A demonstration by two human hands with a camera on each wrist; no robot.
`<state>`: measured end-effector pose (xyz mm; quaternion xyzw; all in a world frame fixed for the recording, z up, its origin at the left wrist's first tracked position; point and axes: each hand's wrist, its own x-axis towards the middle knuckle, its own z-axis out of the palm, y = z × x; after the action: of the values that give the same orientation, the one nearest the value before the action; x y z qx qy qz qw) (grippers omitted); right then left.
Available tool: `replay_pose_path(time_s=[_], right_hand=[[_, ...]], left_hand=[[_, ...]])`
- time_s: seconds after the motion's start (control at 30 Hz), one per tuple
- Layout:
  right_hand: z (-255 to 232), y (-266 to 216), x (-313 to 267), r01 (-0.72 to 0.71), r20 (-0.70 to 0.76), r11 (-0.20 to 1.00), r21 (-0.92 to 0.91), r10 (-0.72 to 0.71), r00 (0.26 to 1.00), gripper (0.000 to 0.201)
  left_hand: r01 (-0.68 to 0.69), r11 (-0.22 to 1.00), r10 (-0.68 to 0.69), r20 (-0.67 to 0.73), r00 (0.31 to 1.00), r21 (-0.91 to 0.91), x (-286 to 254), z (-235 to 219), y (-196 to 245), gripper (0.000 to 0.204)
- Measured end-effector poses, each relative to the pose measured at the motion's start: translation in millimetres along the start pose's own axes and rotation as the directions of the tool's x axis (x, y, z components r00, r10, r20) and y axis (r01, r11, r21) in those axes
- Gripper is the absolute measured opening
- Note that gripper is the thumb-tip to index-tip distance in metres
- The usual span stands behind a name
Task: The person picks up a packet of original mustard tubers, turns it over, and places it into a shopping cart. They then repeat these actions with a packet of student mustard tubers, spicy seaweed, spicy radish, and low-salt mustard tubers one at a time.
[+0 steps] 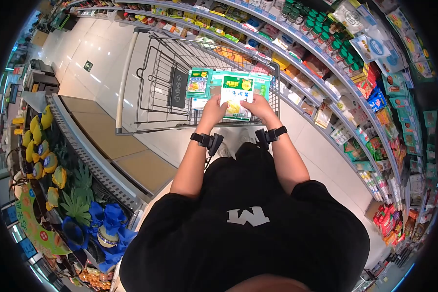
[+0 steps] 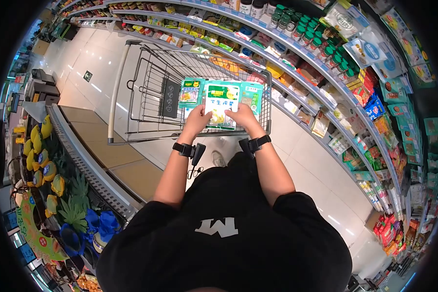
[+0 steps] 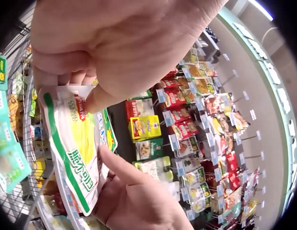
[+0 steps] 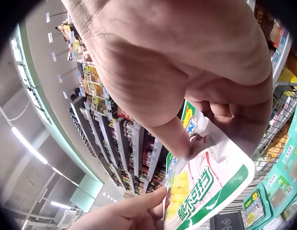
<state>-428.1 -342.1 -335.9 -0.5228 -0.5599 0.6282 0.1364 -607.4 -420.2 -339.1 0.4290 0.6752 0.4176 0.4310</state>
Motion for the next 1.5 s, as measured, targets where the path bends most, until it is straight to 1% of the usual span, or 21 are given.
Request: replay_pose_path(time_s=[0.07,0.13,0.2,0.23,0.27,0.3,0.33,0.37,0.4,0.47,0.6,0.63,0.73,0.93,1.1,1.23,1.3,1.33,1.4,1.47,1.5], right_hand=[[6.1,11.4,18.5,-0.093,-0.004,0.989,-0.115,0.093,0.996,0.028],[14.5,25.8,40.0,-0.047,-0.018,0.997,-0.066,0.046,0.999,0.029],[18.6,55.0,81.8,-0.091,0.01,0.994,-0.064,0.092,0.996,0.036],[25.6,88.8,114.1,-0.007,-0.074,0.986,-0.165,-0.005,0.997,0.039],[30.9,111.0,138.0,0.064,-0.146,0.961,-0.269,-0.106,0.984,0.043],[30.3,91.5,141.5,0.022,-0.119,0.981,-0.195,-0.045,0.992,0.048],[35.4,93.7,154.2,0.105,-0.194,0.965,-0.241,-0.154,0.969,0.05],[40.7,101.6,172.3,0.083,-0.203,0.968,-0.238,-0.134,0.97,0.05],[45.9,110.3,191.0,0.063,-0.218,0.971,-0.232,-0.115,0.969,0.049],[55.5,128.0,227.0,-0.001,-0.244,0.961,-0.278,-0.069,0.967,0.049],[71.8,153.0,272.1,-0.08,-0.295,0.916,-0.394,-0.044,0.955,0.048],[77.6,164.2,281.9,-0.017,-0.294,0.902,-0.43,-0.123,0.948,0.049],[85.7,177.5,299.9,-0.073,-0.251,0.872,-0.484,-0.059,0.966,0.049],[93.5,172.2,304.2,-0.151,-0.228,0.827,-0.541,0.028,0.973,0.047],[102.7,173.8,306.9,-0.155,-0.301,0.763,-0.627,-0.054,0.952,0.049],[94.2,148.3,295.8,-0.148,-0.267,0.82,-0.553,-0.005,0.964,0.049],[86.4,135.5,289.0,-0.205,-0.222,0.851,-0.484,0.107,0.969,0.042],[84.6,146.7,286.6,-0.198,-0.225,0.853,-0.483,0.098,0.969,0.042],[76.5,163.9,278.0,-0.004,-0.24,0.817,-0.577,-0.165,0.956,0.038],[57.3,153.1,251.5,-0.016,-0.183,0.821,-0.571,-0.108,0.977,0.034],[48.3,154.5,237.7,0.039,-0.109,0.82,-0.572,-0.122,0.987,0.033]], left_hand=[[0.016,0.961,-0.023,0.02,1.0,0.275,11.4,-3.4,-12.0,0.023],[0.009,0.957,-0.01,0.004,1.0,0.289,33.1,2.9,-48.7,0.028],[0.002,0.898,0.008,-0.021,1.0,0.44,58.3,7.4,-70.5,0.031],[-0.006,0.901,0.015,-0.017,1.0,0.433,70.9,8.1,-78.7,0.045],[0.005,0.899,0.0,-0.011,1.0,0.437,86.8,8.4,-88.8,0.045],[0.003,0.91,0.009,-0.027,1.0,0.415,103.0,10.1,-101.1,0.052],[0.007,0.92,0.011,-0.044,0.999,0.391,116.8,12.9,-113.7,0.059],[0.106,0.892,-0.108,-0.021,0.994,0.44,131.6,14.5,-124.8,0.064],[0.096,0.903,-0.108,0.004,0.994,0.418,145.1,15.8,-139.6,0.06],[0.016,0.82,-0.012,-0.011,1.0,0.572,166.4,23.9,-166.6,0.051],[0.039,0.806,-0.083,0.048,0.995,0.59,194.9,31.4,-216.2,0.046],[0.056,0.79,-0.074,0.005,0.997,0.611,198.6,33.7,-226.2,0.045],[0.119,0.772,-0.146,-0.007,0.989,0.624,205.3,36.0,-244.2,0.04],[0.162,0.706,-0.119,-0.11,0.987,0.689,196.8,52.0,-257.8,0.036],[0.128,0.686,-0.118,-0.064,0.991,0.716,194.9,51.9,-257.8,0.037],[0.152,0.761,-0.132,-0.079,0.988,0.631,194.2,44.9,-257.9,0.033],[0.161,0.797,-0.154,-0.062,0.986,0.582,190.4,34.7,-248.6,0.032],[0.193,0.843,-0.221,-0.003,0.975,0.502,183.8,25.0,-237.3,0.032],[0.265,0.905,-0.323,0.133,0.937,0.333,165.9,3.4,-210.1,0.032],[0.257,0.89,-0.346,0.19,0.919,0.376,140.3,-18.0,-177.8,0.034],[0.127,0.837,-0.259,0.181,0.949,0.532,120.7,-28.1,-169.8,0.037]])
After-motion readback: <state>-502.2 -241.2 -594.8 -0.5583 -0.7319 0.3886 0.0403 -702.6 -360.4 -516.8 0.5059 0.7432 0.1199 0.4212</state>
